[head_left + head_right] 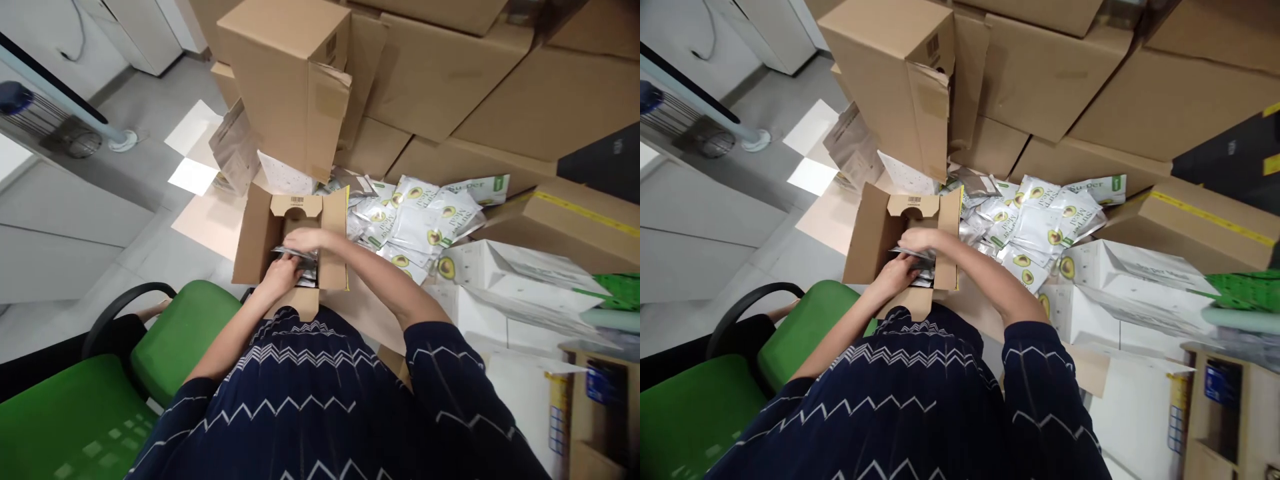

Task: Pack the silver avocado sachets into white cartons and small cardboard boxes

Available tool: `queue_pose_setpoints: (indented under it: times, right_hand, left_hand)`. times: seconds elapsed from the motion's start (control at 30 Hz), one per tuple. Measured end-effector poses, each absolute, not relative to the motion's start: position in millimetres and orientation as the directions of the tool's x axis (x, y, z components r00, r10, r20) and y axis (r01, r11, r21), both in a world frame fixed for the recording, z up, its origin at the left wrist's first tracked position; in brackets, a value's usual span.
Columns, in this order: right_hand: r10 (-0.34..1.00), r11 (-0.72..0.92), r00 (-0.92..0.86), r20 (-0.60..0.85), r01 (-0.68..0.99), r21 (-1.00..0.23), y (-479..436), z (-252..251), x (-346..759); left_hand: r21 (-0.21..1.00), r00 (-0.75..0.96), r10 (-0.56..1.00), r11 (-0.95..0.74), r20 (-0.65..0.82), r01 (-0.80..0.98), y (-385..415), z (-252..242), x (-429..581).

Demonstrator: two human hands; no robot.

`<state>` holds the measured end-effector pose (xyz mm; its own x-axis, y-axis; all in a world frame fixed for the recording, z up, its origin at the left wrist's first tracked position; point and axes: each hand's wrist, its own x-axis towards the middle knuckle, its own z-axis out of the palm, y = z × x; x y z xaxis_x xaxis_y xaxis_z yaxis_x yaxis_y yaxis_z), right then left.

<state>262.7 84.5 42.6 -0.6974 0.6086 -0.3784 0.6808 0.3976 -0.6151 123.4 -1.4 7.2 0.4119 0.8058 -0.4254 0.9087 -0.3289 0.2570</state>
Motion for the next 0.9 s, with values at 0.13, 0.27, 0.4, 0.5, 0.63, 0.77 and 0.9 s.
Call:
queue_pose_setpoints:
  times: [0.13,0.27,0.4,0.5,0.63,0.77,0.9]
  right_hand:
    - [0.914,0.093,-0.397,-0.079,0.397,-0.913,58,70,339]
    - [0.963,-0.135,0.266,-0.049,0.317,-0.939,-4,55,427]
    - [0.81,-0.572,0.491,-0.32,0.542,-0.616,-77,-8,466]
    - [0.715,-0.695,0.579,-0.391,0.65,-0.308,-114,-52,463]
    - [0.526,-0.849,0.76,-0.381,0.492,-0.192,-132,-85,455]
    - [0.407,-0.911,0.8,-0.441,0.32,-0.261,-127,-98,455]
    - [0.36,-0.884,0.838,-0.409,0.167,-0.437,-121,-104,454]
  left_hand:
    - [0.232,0.377,0.818,-0.303,-0.435,0.925,0,14,123]
    - [0.195,0.349,0.841,-0.293,-0.414,0.936,0,12,123]
    - [0.177,0.315,0.868,-0.266,-0.385,0.948,1,6,123]
    - [0.154,0.327,0.866,-0.289,-0.377,0.945,1,5,124]
    - [0.088,0.349,0.851,-0.343,-0.393,0.935,2,4,124]
    - [0.076,0.368,0.843,-0.369,-0.394,0.926,2,4,124]
    - [0.057,0.37,0.838,-0.38,-0.402,0.923,2,4,125]
